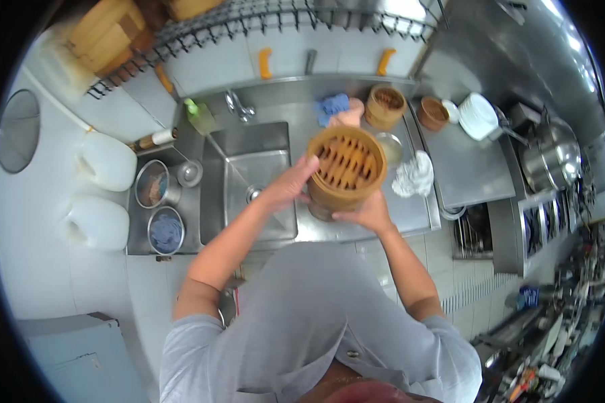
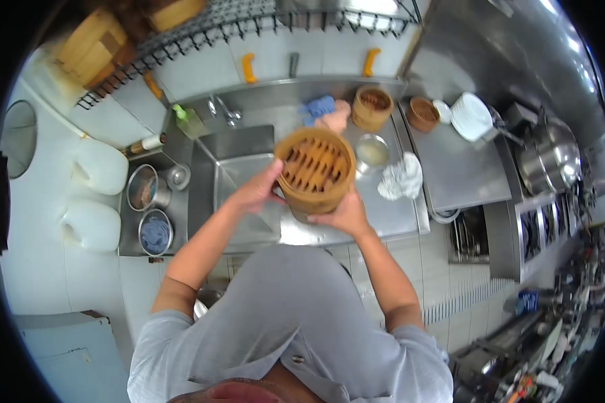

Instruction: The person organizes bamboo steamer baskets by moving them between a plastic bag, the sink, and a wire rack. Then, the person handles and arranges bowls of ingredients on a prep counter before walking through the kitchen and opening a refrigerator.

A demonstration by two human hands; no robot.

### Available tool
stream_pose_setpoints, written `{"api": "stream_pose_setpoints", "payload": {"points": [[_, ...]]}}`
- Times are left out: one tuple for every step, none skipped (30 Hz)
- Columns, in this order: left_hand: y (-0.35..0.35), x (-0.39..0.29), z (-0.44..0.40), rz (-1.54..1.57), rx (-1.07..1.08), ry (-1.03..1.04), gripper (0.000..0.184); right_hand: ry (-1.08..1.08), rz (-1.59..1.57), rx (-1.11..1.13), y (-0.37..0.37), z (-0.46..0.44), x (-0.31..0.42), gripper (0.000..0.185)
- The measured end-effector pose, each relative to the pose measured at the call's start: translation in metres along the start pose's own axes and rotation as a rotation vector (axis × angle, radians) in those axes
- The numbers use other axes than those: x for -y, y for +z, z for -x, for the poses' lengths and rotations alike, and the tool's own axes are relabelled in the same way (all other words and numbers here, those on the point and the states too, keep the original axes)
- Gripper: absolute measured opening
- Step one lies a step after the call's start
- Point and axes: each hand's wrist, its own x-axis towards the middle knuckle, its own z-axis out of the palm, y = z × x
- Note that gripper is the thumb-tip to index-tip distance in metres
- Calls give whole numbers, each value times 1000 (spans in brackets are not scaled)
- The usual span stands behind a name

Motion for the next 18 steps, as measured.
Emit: {"api": "stream_pose_setpoints", "payload": {"points": [[0, -4, 2, 30, -37, 4, 93, -36, 56, -8, 1, -2, 5, 121], [0, -11, 7, 48, -43, 4, 90, -70, 111, -16, -2, 0, 8, 120], [2, -16, 11, 71, -44, 1, 88, -98, 166, -25, -4, -2, 13, 120], [3, -22, 16, 96, -39, -4, 85, -129, 138, -39, -8, -7, 23, 119], [1, -30, 22, 111, -26, 71, 85, -152, 111, -52, -14, -9, 35, 118], [3, -43, 35, 125, -7, 139, 84, -166, 83, -66, -23, -11, 52, 118], [5, -56, 47, 141, 15, 203, 84, -177, 129, -53, -36, -17, 79, 118], [2, -71, 59, 151, 36, 273, 83, -258, 174, -86, -47, -28, 103, 118], [-4, -88, 73, 158, 58, 342, 83, -338, 216, -121, -57, -40, 126, 119], [-10, -104, 89, 165, 81, 407, 83, -441, 277, -164, -66, -53, 153, 119], [-17, -119, 104, 217, 80, 513, 80, -541, 341, -215, -75, -67, 181, 119], [-24, -138, 118, 268, 82, 619, 78, -638, 398, -254, -82, -85, 206, 118], [-27, -167, 132, 237, 100, 722, 77, -734, 457, -301, -88, -104, 231, 117], [-31, -198, 144, 203, 119, 826, 77, -805, 488, -327, -92, -123, 251, 116], [-35, -227, 151, 161, -14, 912, 80, -808, 459, -344, -95, -140, 276, 114], [-44, -252, 153, 120, -151, 995, 83, -809, 427, -356, -96, -158, 296, 113], [-68, -278, 153, 228, 242, 936, 82, -815, 446, -349, -95, -181, 307, 113], [-80, -296, 153, 224, 259, 908, 82, -823, 467, -343, -94, -204, 317, 113]]}}
